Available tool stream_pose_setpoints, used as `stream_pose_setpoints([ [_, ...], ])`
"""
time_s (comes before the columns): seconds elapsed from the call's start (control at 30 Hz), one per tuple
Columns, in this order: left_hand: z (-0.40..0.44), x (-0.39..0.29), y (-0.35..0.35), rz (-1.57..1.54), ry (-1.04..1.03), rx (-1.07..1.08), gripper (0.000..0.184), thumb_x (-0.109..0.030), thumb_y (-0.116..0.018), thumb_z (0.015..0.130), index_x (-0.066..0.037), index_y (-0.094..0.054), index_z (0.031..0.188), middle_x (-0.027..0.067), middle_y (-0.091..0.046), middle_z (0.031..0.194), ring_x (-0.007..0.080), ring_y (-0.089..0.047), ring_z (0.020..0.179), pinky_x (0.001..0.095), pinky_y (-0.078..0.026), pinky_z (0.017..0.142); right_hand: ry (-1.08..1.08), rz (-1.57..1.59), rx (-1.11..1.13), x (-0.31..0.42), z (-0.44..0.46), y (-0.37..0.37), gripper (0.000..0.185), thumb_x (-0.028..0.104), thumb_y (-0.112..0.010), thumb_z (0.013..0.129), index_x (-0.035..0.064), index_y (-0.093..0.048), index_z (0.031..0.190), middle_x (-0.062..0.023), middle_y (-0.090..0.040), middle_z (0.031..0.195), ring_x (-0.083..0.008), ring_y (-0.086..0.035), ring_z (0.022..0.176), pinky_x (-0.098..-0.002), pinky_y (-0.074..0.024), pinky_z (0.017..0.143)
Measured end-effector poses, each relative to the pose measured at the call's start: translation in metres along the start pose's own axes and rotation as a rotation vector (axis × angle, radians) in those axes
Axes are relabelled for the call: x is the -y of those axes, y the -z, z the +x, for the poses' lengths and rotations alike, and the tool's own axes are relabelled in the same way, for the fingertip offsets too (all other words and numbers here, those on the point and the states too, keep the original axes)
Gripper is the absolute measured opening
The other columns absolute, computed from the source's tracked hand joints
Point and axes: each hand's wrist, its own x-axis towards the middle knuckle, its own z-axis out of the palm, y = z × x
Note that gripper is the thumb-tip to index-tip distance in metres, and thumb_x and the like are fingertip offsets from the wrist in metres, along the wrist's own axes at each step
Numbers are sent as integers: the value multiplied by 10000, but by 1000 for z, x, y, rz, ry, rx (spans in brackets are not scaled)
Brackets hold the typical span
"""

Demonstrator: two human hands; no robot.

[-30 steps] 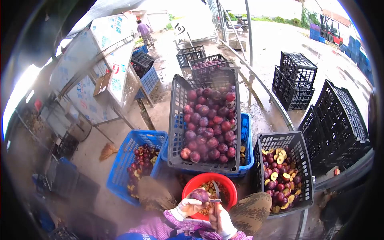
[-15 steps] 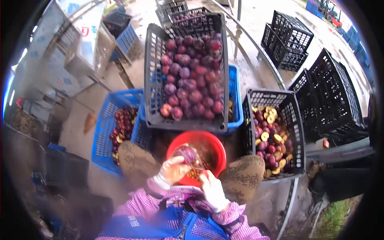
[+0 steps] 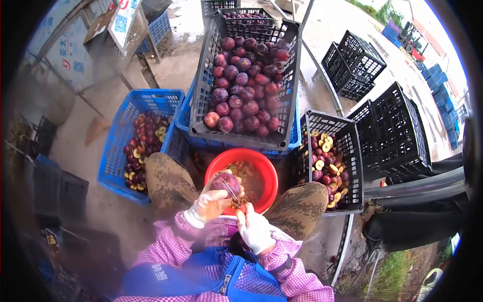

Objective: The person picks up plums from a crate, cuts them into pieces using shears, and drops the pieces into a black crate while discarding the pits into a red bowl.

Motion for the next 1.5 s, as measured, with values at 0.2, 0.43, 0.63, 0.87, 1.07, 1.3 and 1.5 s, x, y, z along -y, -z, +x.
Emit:
stream_pose_setpoints([
  [0.2,-3,-11,-1,194,-48,16,559,-86,-676,771,-72,-438,1276,148,-561,1179,302,-585,1054,457,-449,969,-57,52,39,8,1,-11,294,267,-498,925,-10,-532,1018,-233,-622,754,-402,-621,713,-457,-481,621],
  [0.43,13,13,5,205,-219,-110,548,-324,-736,757,-66,-490,1173,109,-631,962,258,-628,880,400,-485,895,-31,60,-36,23,12,-29,230,231,-500,926,2,-510,946,-252,-591,733,-426,-600,711,-444,-459,593],
  [0.63,6,-9,-8,223,-211,-43,614,-409,-732,764,-41,-478,1184,114,-635,992,250,-634,927,400,-493,874,1,84,7,49,14,-2,210,222,-480,945,14,-494,922,-238,-576,676,-431,-586,656,-441,-446,561],
  [0.87,17,1,7,-63,-183,-248,481,-396,-628,844,-29,-511,1131,124,-650,917,260,-648,858,450,-479,919,44,-33,-68,28,22,-43,171,176,-520,916,5,-507,927,-240,-580,674,-425,-590,643,-456,-456,538],
  [1.07,17,-4,4,-176,-39,-103,597,-499,-609,837,-26,-502,1185,142,-655,946,294,-645,902,471,-449,955,0,11,-41,39,18,-14,174,184,-523,920,11,-507,929,-238,-578,679,-422,-587,631,-450,-445,530],
  [1.3,25,13,12,-282,-55,-123,560,-470,-630,818,-18,-539,1138,147,-654,906,291,-645,864,477,-466,923,41,-33,-106,17,23,-36,213,206,-525,918,-7,-509,927,-233,-577,637,-411,-589,585,-451,-454,515],
  [1.5,22,2,-2,100,-74,-97,543,-466,-619,833,-18,-554,1134,145,-655,901,281,-639,894,477,-458,946,-94,81,-10,25,17,-11,188,203,-515,916,20,-513,956,-246,-588,695,-429,-594,643,-473,-457,550],
])
